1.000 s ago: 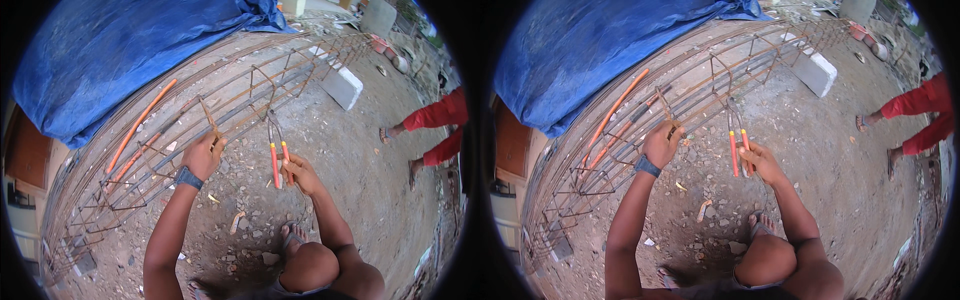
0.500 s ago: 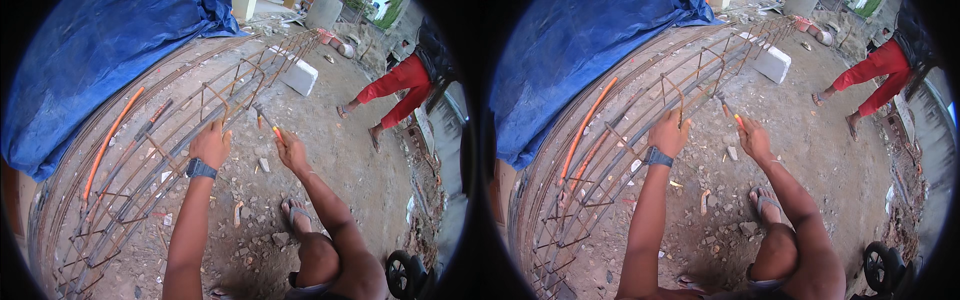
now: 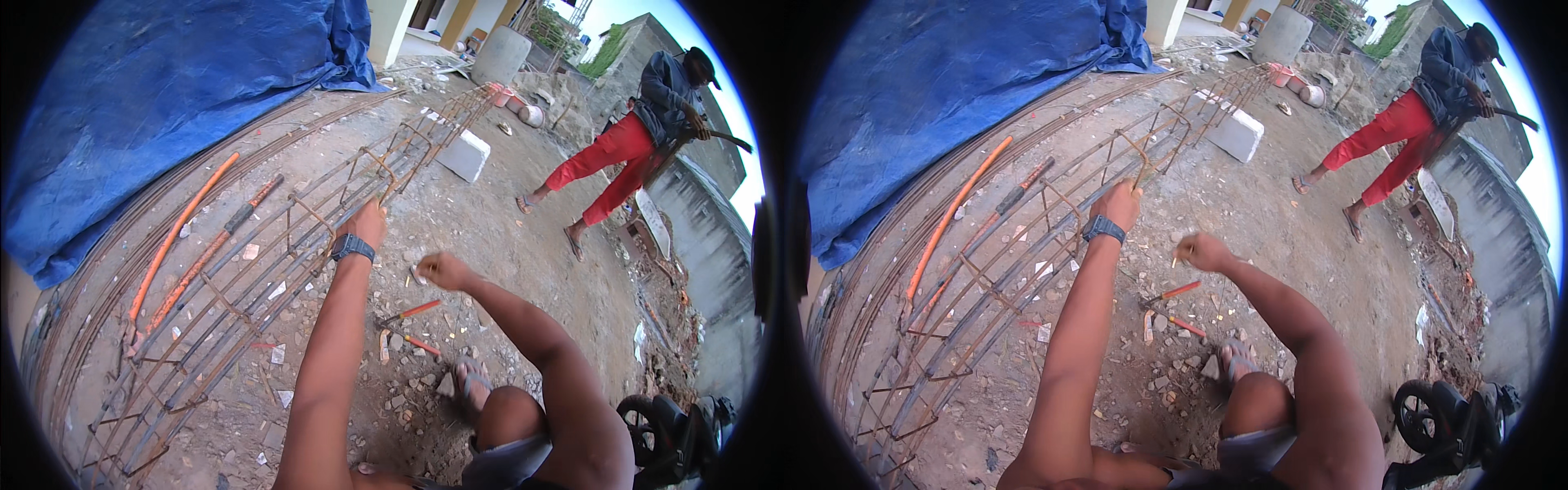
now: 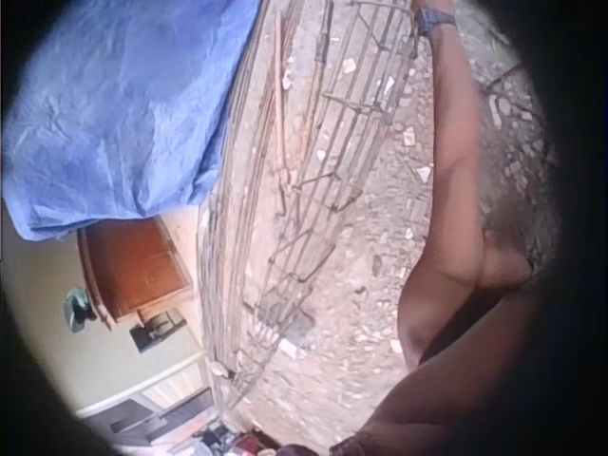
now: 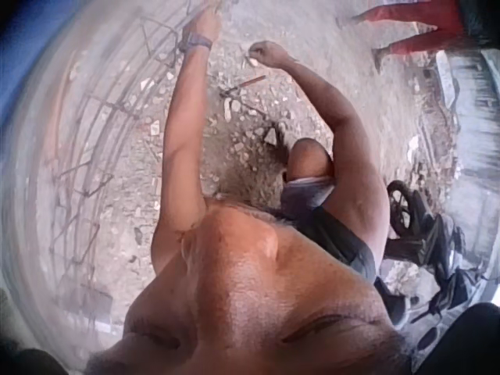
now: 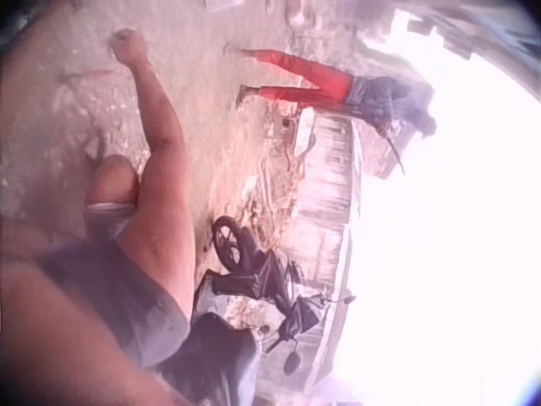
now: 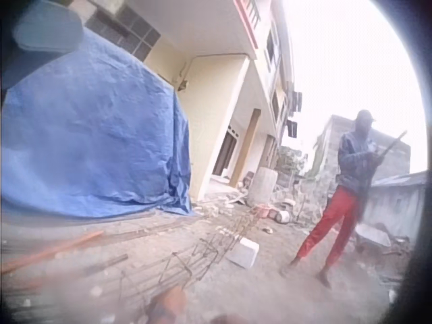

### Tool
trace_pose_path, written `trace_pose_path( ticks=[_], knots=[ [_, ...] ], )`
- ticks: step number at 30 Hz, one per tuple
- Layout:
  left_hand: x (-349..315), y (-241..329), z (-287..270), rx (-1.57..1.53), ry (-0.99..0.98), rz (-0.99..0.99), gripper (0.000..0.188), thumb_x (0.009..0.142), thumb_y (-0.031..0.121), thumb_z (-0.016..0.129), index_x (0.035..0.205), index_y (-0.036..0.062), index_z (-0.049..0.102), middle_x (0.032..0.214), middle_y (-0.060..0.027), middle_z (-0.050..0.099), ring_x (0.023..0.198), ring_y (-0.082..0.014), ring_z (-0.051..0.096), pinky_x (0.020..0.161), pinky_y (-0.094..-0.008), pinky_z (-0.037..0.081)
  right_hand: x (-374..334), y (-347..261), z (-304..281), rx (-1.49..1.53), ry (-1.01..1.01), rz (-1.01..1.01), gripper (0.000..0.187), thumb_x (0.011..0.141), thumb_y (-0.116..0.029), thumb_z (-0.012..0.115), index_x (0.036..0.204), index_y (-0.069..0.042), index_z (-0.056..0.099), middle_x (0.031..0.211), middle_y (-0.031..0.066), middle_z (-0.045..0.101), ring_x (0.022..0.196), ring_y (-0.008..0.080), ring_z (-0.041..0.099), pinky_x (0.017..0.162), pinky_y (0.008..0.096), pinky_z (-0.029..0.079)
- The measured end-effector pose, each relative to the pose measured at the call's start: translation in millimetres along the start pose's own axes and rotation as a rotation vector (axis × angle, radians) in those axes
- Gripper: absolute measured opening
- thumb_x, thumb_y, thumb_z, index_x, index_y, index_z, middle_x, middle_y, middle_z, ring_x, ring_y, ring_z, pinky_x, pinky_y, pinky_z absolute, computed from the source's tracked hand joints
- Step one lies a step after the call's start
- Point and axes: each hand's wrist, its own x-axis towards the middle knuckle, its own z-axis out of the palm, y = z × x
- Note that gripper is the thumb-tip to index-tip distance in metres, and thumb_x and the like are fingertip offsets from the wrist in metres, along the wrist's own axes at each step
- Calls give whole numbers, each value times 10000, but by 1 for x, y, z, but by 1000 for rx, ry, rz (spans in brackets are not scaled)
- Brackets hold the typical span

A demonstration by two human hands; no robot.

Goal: The person assembles a rebar cage by tying intersecting steel bars together using wire and pliers. The person repeatedly bends wire, wraps it around bar intersections, and twists it to secure the structure.

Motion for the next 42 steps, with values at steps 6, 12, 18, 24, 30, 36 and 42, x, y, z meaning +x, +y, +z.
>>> trace_pose_path(
  ticks=[6,12,18,24,30,36,42],
  knots=[
    [-9,36,9,-36,-149,-94,353,975,356,550,1158,62,621,1100,-222,688,1002,-424,664,847,-526,522,82,88,7,111,371,264,312,954,-312,613,1031,-18,684,867,263,688,795,428,679,737,515,523],
    [-7,8,2,185,67,-9,303,910,344,647,1063,84,669,929,-194,701,884,-415,668,756,-518,524,93,52,-48,372,938,233,224,975,-228,576,993,-14,639,857,275,676,808,453,667,722,516,512],
    [0,32,25,180,38,-62,339,886,336,673,1058,43,685,962,-164,707,848,-383,679,732,-478,531,109,138,42,41,135,-113,126,936,-170,628,929,-50,663,784,111,680,711,233,659,661,397,497],
    [-2,21,8,-107,-9,-146,260,908,201,597,1079,35,702,999,-143,712,803,-224,678,729,-346,545,49,32,10,914,-20,-43,131,956,-116,603,898,-5,643,718,40,613,628,113,541,600,291,449],
    [5,-27,13,-275,403,-127,191,852,105,614,970,-32,676,946,-172,628,829,-287,613,758,-387,483,47,-4,53,1204,14,-8,141,971,-120,586,996,-9,669,689,6,588,623,89,528,581,286,433],
    [5,16,6,-23,275,-474,222,857,232,695,944,28,684,851,-153,664,788,-215,610,771,-344,467,100,-33,64,1566,153,-4,174,983,-163,593,1001,-16,683,679,-27,564,566,57,452,514,244,356],
    [16,-7,8,-322,-77,-497,290,932,327,683,1067,70,695,871,11,658,797,-90,584,758,-259,475,108,-51,48,1609,143,19,175,978,-176,609,955,-21,686,670,-29,552,575,47,440,512,239,341]
  ],
)
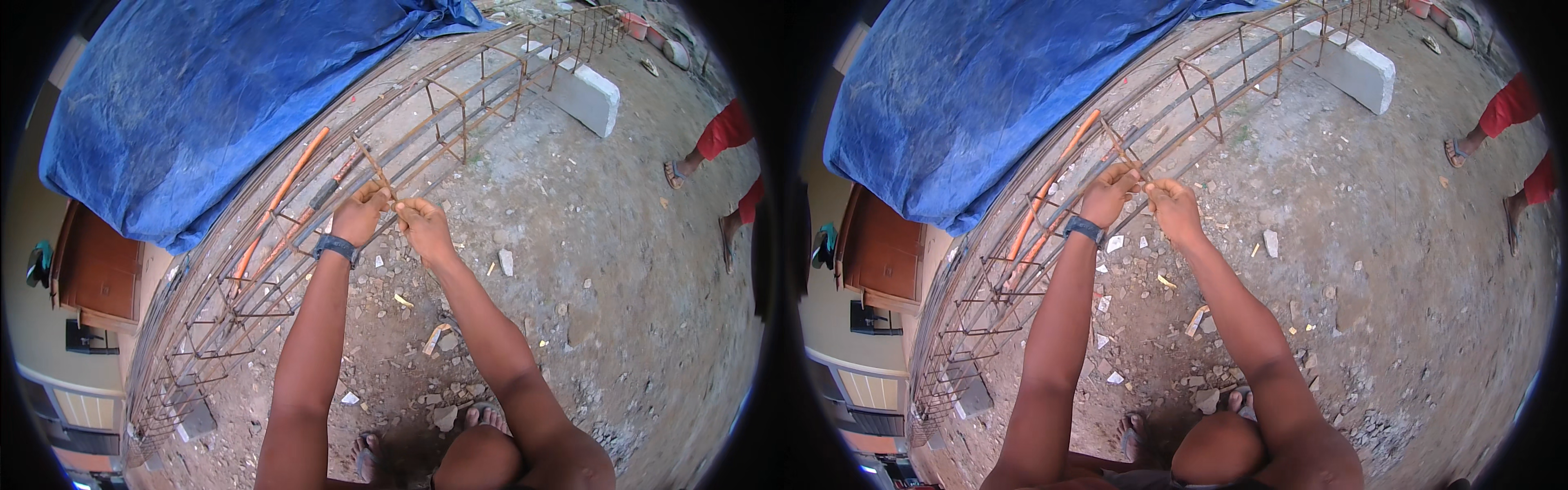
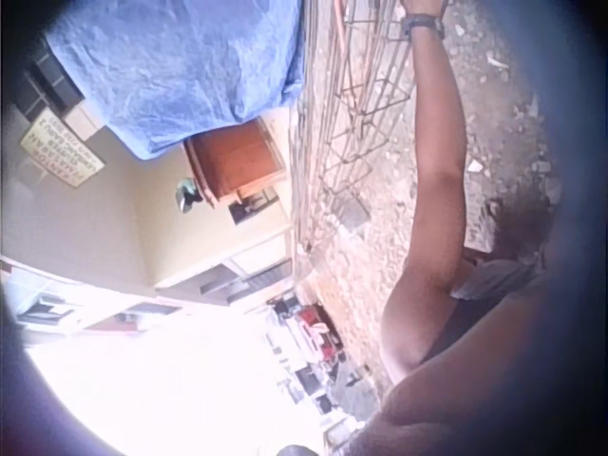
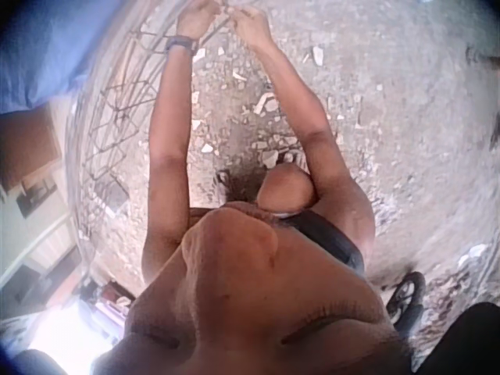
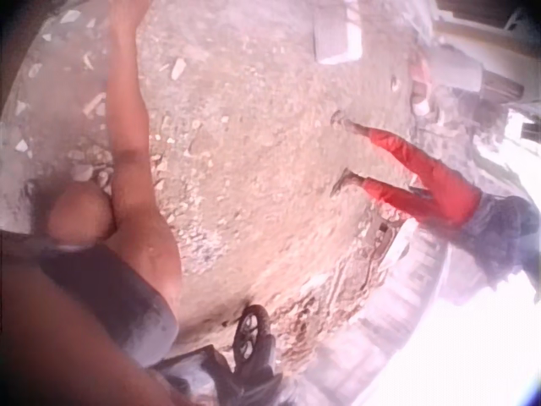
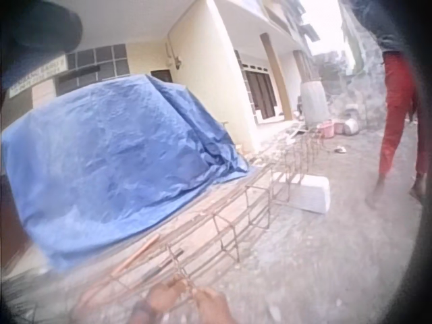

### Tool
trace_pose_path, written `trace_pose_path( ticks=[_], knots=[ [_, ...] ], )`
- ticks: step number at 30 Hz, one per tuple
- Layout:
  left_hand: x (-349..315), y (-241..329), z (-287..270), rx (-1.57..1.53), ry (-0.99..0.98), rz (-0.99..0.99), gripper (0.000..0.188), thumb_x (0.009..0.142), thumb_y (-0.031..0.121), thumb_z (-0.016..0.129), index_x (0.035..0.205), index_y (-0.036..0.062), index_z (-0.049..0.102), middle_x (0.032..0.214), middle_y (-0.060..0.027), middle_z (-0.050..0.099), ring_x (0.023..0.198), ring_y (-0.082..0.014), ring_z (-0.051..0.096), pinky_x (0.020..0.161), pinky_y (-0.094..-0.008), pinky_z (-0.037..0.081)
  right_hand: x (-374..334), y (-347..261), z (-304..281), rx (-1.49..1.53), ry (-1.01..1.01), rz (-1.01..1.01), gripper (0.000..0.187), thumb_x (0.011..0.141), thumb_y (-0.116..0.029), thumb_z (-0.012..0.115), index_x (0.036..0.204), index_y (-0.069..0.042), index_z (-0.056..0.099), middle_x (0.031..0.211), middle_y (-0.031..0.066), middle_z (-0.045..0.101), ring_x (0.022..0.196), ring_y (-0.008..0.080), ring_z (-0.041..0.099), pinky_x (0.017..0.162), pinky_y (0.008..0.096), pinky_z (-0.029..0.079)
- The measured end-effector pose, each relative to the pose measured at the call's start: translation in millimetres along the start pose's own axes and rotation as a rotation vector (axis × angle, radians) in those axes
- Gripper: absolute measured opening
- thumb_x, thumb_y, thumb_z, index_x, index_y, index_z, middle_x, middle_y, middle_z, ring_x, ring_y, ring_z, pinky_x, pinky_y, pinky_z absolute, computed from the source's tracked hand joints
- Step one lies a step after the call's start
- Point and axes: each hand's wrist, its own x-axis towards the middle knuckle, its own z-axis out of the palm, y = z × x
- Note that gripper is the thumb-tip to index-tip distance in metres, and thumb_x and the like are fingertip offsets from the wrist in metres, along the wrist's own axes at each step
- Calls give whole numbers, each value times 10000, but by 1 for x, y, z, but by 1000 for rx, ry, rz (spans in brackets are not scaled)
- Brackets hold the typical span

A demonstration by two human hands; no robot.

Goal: The person assembles a rebar cage by tying intersecting steel bars together using wire and pliers. The person repeatedly bends wire, wraps it around bar intersections, and twists it to secure the structure.

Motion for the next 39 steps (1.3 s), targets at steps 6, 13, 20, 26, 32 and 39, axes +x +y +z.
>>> trace_pose_path(
  ticks=[6,13,20,26,32,39],
  knots=[
    [-11,-3,8,70,94,197,250,955,254,665,1039,25,720,963,-46,723,829,-103,655,721,-277,519,-4,5,7,-3,64,-71,179,970,-159,607,942,2,679,706,-34,553,632,48,458,560,246,367],
    [-22,-7,6,337,191,506,253,951,196,654,1095,-1,723,923,-169,748,844,-198,736,733,-317,555,-9,14,20,37,149,-171,183,967,-142,605,941,17,693,741,-44,563,675,40,458,580,243,373],
    [-31,-2,11,548,223,717,280,952,175,582,1198,113,700,1059,-163,717,881,-375,697,771,-449,562,-11,16,25,-63,272,-245,226,959,-210,650,1055,-7,664,671,-30,582,598,58,470,529,282,373],
    [-36,4,5,547,122,635,314,939,130,570,1229,94,684,1152,-183,671,976,-365,672,836,-433,545,-24,-12,28,-544,349,-377,373,926,-384,686,1144,-90,616,574,57,572,501,209,530,496,363,402],
    [-5,-12,-6,174,-108,554,222,970,94,559,1103,-24,692,1087,-119,655,860,-211,653,713,-324,529,-16,-20,26,-721,326,-494,392,948,-427,628,1190,-119,603,793,144,642,698,364,645,611,461,488],
    [-4,-11,-6,148,-123,496,245,978,140,583,1107,-38,691,1101,-93,668,912,-150,657,746,-285,541,-14,-13,34,-600,408,-747,218,970,-264,626,1057,-66,654,988,124,607,754,329,661,650,403,519]
  ],
)
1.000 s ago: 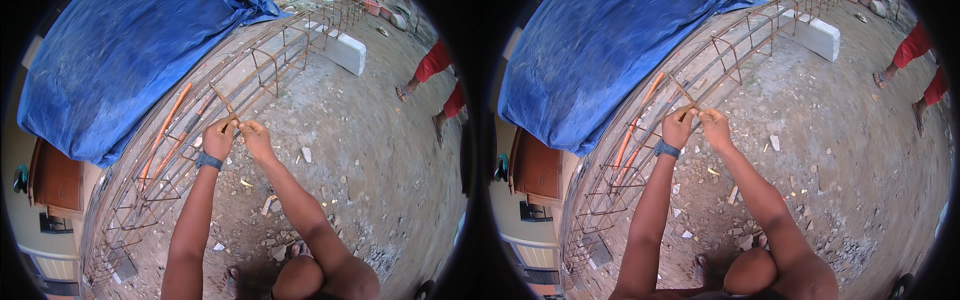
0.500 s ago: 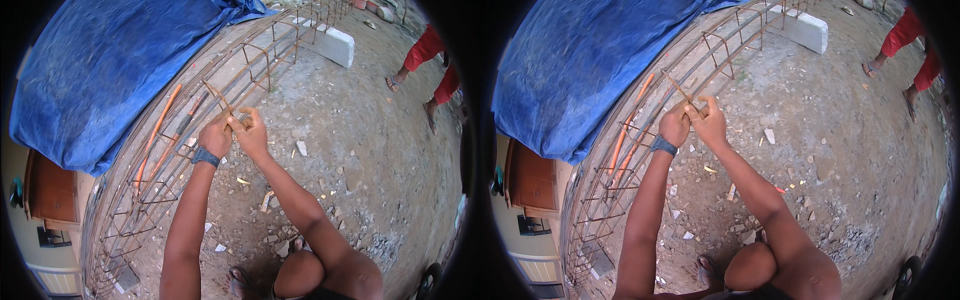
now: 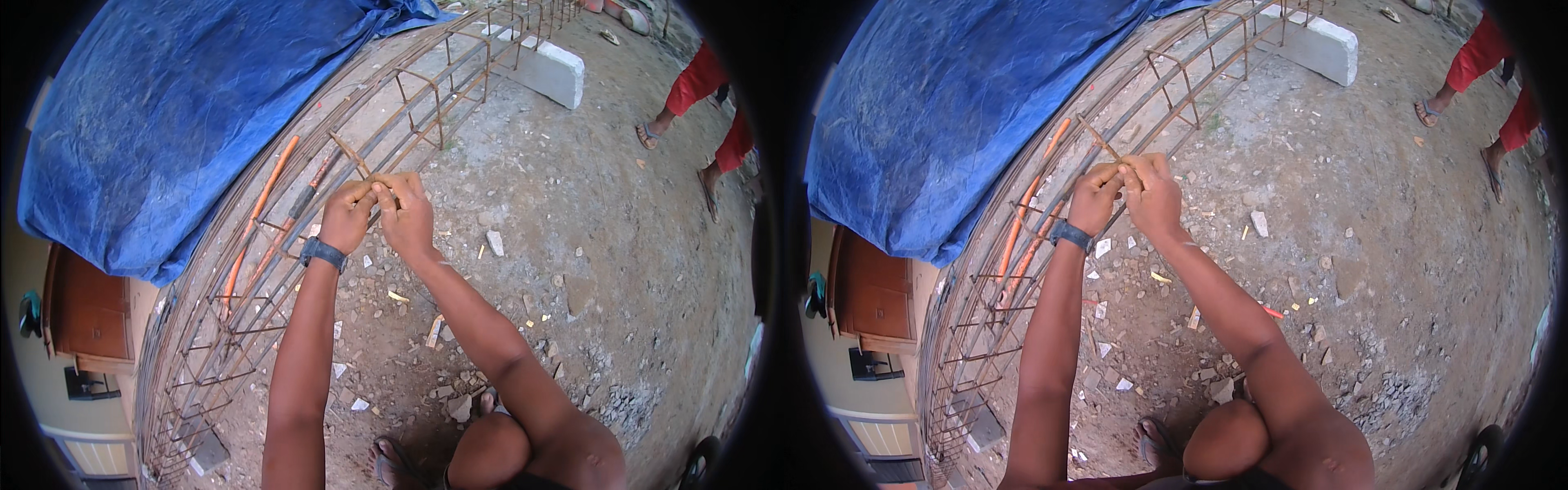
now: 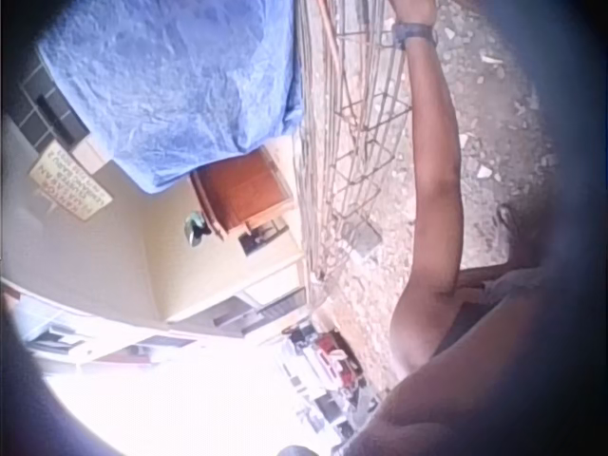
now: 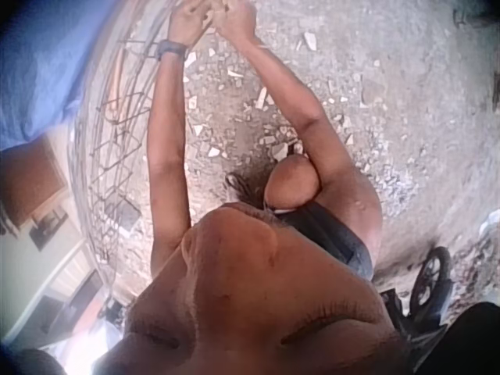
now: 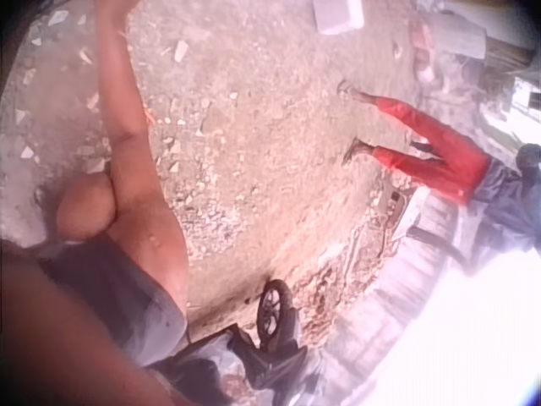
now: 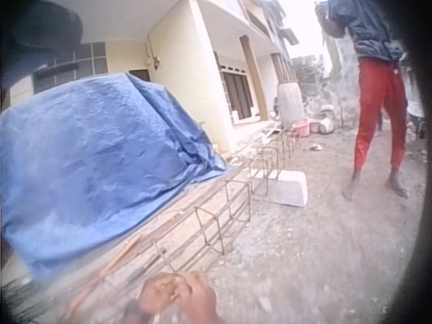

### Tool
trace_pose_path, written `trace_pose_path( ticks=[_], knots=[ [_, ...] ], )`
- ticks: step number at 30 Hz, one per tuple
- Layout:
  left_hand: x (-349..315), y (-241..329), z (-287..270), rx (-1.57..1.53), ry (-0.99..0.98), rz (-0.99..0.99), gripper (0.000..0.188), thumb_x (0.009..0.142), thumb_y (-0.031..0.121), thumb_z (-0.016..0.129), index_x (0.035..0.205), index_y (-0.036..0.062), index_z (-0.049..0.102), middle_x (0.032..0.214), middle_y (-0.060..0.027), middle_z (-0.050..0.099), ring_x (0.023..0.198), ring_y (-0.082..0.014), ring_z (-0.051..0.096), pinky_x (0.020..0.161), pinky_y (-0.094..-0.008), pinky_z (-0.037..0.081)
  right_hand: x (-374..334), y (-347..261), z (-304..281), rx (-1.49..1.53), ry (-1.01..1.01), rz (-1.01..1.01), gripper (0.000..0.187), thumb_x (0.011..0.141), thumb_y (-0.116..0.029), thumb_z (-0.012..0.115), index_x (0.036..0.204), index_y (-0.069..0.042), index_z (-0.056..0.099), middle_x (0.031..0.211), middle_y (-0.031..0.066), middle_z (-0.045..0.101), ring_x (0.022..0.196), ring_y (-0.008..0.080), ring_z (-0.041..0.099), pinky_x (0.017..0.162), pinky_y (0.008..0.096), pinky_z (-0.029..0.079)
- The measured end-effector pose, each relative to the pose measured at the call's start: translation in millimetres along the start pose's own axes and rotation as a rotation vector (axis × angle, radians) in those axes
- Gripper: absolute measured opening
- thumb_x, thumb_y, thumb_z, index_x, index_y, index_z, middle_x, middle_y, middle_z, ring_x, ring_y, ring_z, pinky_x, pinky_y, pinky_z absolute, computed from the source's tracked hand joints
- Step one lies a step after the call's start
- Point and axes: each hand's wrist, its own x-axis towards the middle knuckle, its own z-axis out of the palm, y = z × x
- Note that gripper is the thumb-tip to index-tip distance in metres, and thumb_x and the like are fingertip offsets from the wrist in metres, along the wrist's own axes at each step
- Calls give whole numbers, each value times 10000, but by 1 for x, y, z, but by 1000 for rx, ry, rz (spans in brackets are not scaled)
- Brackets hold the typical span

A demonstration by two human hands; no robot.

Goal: The person assembles a rebar cage by tying intersecting steel bars together using wire and pliers. The person repeatedly bends wire, wraps it around bar intersections, and twists it to secure the structure.

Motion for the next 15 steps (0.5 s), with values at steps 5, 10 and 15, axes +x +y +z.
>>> trace_pose_path(
  ticks=[5,10,15],
  knots=[
    [2,11,2,-301,4,-340,327,985,225,607,1204,-8,676,1081,-62,700,954,-154,671,772,-286,534,-6,19,5,538,-24,467,154,961,-177,648,1010,-33,678,971,89,640,712,203,623,609,330,495],
    [5,11,-3,-324,-5,-391,382,981,284,627,1229,-2,670,1053,-62,714,939,-145,676,779,-281,533,-5,12,-4,443,-75,370,194,965,-206,647,1074,-51,687,887,79,670,669,199,620,594,332,500],
    [-2,16,2,-104,90,-309,389,964,322,657,1190,8,698,988,-63,732,856,-124,675,708,-272,532,-9,2,-1,-72,7,17,217,974,-246,635,1094,-79,706,815,80,671,710,224,672,617,348,518]
  ],
)
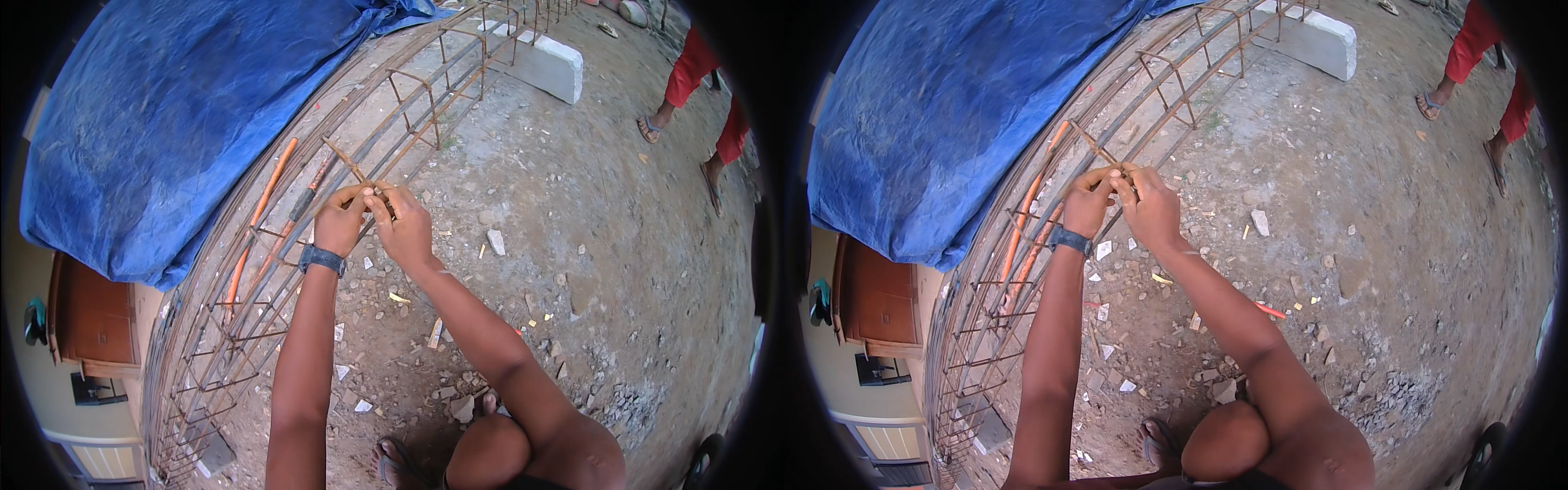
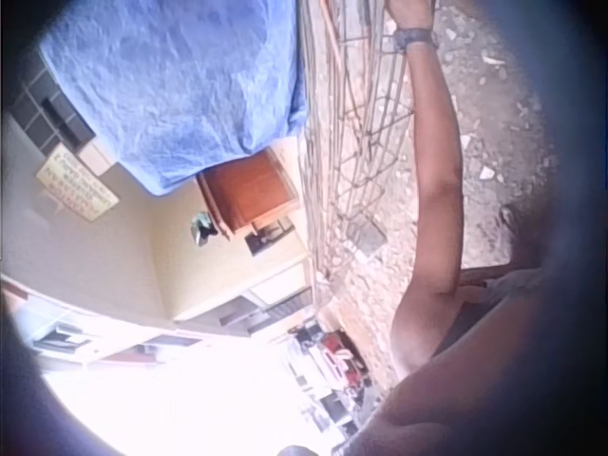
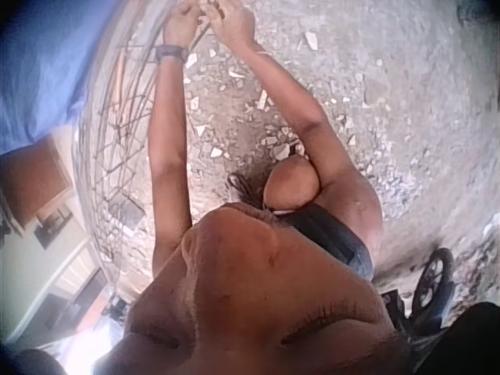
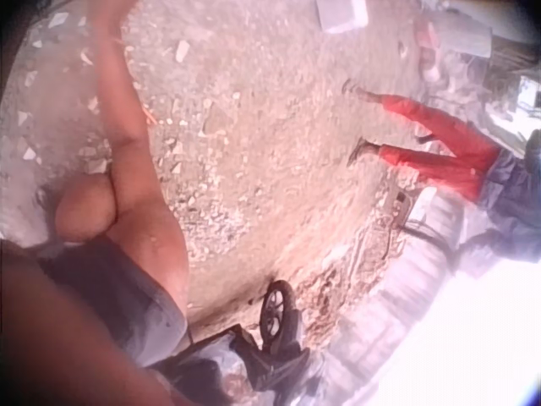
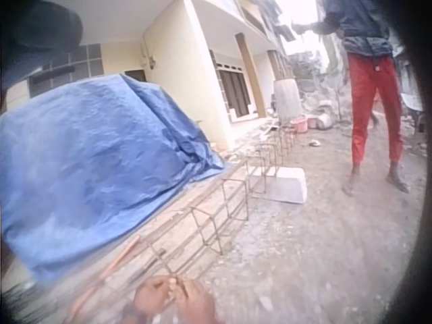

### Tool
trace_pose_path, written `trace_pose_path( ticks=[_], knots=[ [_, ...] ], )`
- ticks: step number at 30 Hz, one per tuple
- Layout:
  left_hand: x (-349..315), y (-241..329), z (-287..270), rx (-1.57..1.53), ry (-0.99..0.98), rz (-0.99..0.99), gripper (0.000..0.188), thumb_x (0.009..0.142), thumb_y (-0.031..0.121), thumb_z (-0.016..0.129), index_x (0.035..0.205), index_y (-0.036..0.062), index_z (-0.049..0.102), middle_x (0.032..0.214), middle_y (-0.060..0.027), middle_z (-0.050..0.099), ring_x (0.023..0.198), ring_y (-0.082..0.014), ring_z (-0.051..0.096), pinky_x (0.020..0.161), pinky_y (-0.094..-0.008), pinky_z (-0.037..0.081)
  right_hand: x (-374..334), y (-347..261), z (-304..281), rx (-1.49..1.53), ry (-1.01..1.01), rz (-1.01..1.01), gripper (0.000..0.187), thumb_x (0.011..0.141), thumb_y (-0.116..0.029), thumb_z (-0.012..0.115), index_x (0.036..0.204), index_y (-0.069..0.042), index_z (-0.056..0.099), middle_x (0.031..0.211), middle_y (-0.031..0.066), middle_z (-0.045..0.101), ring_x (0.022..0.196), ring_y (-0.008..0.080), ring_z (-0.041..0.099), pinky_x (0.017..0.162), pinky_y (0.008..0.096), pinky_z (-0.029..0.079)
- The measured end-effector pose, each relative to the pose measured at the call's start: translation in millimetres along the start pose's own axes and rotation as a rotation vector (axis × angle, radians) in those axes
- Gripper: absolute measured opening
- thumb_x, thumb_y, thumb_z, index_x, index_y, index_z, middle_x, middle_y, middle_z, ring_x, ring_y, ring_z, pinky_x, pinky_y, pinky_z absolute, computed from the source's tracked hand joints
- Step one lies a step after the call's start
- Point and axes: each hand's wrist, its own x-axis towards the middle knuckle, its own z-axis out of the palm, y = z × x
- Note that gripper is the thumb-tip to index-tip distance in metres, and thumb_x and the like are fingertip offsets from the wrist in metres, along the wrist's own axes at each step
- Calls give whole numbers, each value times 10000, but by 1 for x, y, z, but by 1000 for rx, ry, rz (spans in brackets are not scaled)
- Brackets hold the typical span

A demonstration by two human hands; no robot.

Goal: The person assembles a rebar cage by tying intersecting steel bars together using wire and pliers. The person repeatedly bends wire, wraps it around bar intersections, and twists it to secure the structure.

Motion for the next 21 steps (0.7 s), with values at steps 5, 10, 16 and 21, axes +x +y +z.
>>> trace_pose_path(
  ticks=[5,10,16,21],
  knots=[
    [-5,7,5,49,39,74,377,923,281,714,1171,-2,708,944,-67,737,793,-104,656,681,-252,516,3,7,5,355,4,289,226,991,-242,621,986,-27,689,792,58,655,600,157,645,537,314,502],
    [0,12,9,0,54,-24,377,889,266,751,1114,-34,711,957,-85,738,769,-100,640,688,-251,505,7,21,15,723,-3,664,259,1001,-226,612,892,2,668,741,35,626,515,101,588,447,261,442],
    [5,-2,12,23,86,34,348,866,258,771,1070,-20,718,982,-115,745,859,-161,688,782,-294,531,17,31,13,703,-108,791,235,979,-240,650,887,-24,673,670,3,569,521,84,535,413,258,383],
    [6,-7,9,151,153,158,307,853,231,775,1011,-26,718,942,-137,745,861,-185,704,780,-313,540,39,38,-1,791,-412,920,228,975,-249,657,859,-52,657,649,-17,526,507,76,435,448,259,368]
  ],
)
